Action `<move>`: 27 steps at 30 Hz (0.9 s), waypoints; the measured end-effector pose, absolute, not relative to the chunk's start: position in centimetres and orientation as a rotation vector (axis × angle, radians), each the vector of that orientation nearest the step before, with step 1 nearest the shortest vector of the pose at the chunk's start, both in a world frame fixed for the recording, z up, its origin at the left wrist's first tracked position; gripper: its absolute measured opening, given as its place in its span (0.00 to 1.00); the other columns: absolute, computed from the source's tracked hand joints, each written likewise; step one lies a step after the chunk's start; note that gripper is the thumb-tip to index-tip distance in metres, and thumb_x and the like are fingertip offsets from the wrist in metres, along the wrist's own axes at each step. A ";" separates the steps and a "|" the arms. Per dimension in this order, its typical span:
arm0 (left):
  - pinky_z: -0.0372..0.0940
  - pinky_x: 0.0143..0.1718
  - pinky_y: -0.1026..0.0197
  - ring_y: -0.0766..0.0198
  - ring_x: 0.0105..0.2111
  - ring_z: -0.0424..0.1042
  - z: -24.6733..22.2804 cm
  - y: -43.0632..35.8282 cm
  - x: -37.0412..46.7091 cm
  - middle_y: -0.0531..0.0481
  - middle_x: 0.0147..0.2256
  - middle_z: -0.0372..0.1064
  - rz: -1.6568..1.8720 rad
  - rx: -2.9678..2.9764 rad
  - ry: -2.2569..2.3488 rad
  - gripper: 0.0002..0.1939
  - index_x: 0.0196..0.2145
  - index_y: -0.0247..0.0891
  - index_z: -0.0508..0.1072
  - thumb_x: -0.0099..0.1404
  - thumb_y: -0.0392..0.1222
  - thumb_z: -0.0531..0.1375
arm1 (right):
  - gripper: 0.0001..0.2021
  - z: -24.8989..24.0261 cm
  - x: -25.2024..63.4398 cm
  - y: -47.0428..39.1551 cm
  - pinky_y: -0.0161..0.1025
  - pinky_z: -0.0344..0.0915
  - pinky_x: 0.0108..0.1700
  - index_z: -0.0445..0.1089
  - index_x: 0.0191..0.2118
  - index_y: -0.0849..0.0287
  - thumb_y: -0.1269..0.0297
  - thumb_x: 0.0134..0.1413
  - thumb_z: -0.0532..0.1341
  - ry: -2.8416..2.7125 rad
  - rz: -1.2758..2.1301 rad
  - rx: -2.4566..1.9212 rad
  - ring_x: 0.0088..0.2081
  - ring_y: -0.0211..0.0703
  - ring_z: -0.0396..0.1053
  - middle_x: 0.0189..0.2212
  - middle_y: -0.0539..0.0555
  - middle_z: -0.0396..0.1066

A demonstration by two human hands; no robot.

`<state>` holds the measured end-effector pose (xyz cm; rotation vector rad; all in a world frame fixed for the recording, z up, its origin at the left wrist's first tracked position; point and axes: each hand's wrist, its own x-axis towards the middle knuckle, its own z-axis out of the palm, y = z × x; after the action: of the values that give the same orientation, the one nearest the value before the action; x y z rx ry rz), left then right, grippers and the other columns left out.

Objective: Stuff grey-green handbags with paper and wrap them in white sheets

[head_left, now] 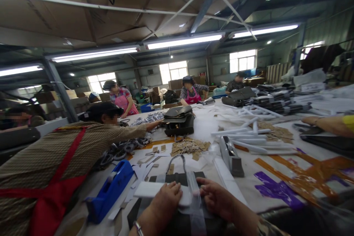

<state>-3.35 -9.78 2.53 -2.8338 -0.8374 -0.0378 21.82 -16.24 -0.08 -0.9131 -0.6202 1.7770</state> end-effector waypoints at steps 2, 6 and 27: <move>0.70 0.60 0.47 0.48 0.59 0.72 2.1 -9.9 -3.2 0.40 0.58 0.72 -0.111 -2.834 -0.866 0.18 0.55 0.39 0.74 0.69 0.31 0.59 | 0.39 -0.4 21.9 -16.2 0.30 0.48 0.18 0.61 0.59 0.59 0.58 0.38 0.71 -0.607 1.778 -0.897 0.16 0.28 0.55 0.34 0.53 0.78; 0.68 0.62 0.47 0.49 0.60 0.71 0.7 -10.7 -2.0 0.40 0.59 0.71 -0.250 -2.846 -0.977 0.23 0.59 0.40 0.72 0.68 0.28 0.57 | 0.39 -0.8 21.9 -16.1 0.29 0.48 0.18 0.60 0.60 0.59 0.57 0.40 0.70 -0.578 1.774 -0.880 0.17 0.30 0.57 0.34 0.54 0.78; 0.54 0.67 0.33 0.39 0.65 0.60 6.1 -11.1 -5.5 0.36 0.65 0.61 0.018 -3.019 -1.312 0.30 0.64 0.50 0.67 0.66 0.49 0.65 | 0.27 -1.9 19.6 -15.4 0.32 0.43 0.15 0.65 0.46 0.59 0.55 0.37 0.64 -0.834 1.297 -1.199 0.12 0.32 0.57 0.21 0.43 0.70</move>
<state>-5.51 -11.06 6.09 -3.0186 -1.3117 0.0185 19.63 -15.36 -1.90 -1.1993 -0.8336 1.2967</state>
